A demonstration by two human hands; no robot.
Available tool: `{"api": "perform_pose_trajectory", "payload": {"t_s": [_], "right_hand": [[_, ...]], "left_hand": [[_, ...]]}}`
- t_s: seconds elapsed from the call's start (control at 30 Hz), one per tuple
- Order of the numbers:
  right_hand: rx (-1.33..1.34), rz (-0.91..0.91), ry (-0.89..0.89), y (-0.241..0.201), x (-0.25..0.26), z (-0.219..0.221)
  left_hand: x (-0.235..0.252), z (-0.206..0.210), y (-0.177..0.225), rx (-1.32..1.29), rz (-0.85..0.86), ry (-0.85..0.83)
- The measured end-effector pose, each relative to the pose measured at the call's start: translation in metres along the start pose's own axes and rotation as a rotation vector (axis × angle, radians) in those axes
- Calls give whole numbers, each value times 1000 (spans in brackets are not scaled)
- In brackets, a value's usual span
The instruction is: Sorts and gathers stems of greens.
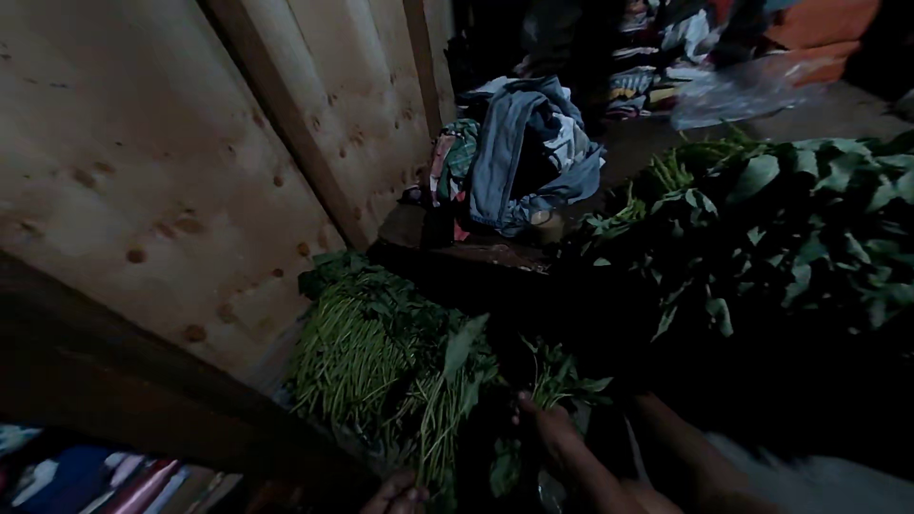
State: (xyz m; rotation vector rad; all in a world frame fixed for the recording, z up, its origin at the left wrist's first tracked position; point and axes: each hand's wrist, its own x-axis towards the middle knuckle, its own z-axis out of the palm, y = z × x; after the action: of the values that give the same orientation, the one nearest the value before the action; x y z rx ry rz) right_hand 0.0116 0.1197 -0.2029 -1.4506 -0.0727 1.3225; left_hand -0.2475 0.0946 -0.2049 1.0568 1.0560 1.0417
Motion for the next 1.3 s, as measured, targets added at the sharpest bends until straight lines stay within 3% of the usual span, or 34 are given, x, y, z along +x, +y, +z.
{"api": "perform_pose_trajectory", "payload": {"t_s": [0.1, 0.7, 1.07, 1.3], "right_hand": [[-22, 8, -76, -1, -5, 1], [-38, -49, -491, 1, -11, 3], [-51, -36, -533, 4, -10, 2], [-200, -1, -568, 3, -11, -1]], "left_hand": [[-1, 3, -1, -37, 14, -63], [-7, 53, -39, 11, -98, 107], [-13, 66, -48, 207, -37, 83], [7, 75, -30, 81, -48, 111]]}}
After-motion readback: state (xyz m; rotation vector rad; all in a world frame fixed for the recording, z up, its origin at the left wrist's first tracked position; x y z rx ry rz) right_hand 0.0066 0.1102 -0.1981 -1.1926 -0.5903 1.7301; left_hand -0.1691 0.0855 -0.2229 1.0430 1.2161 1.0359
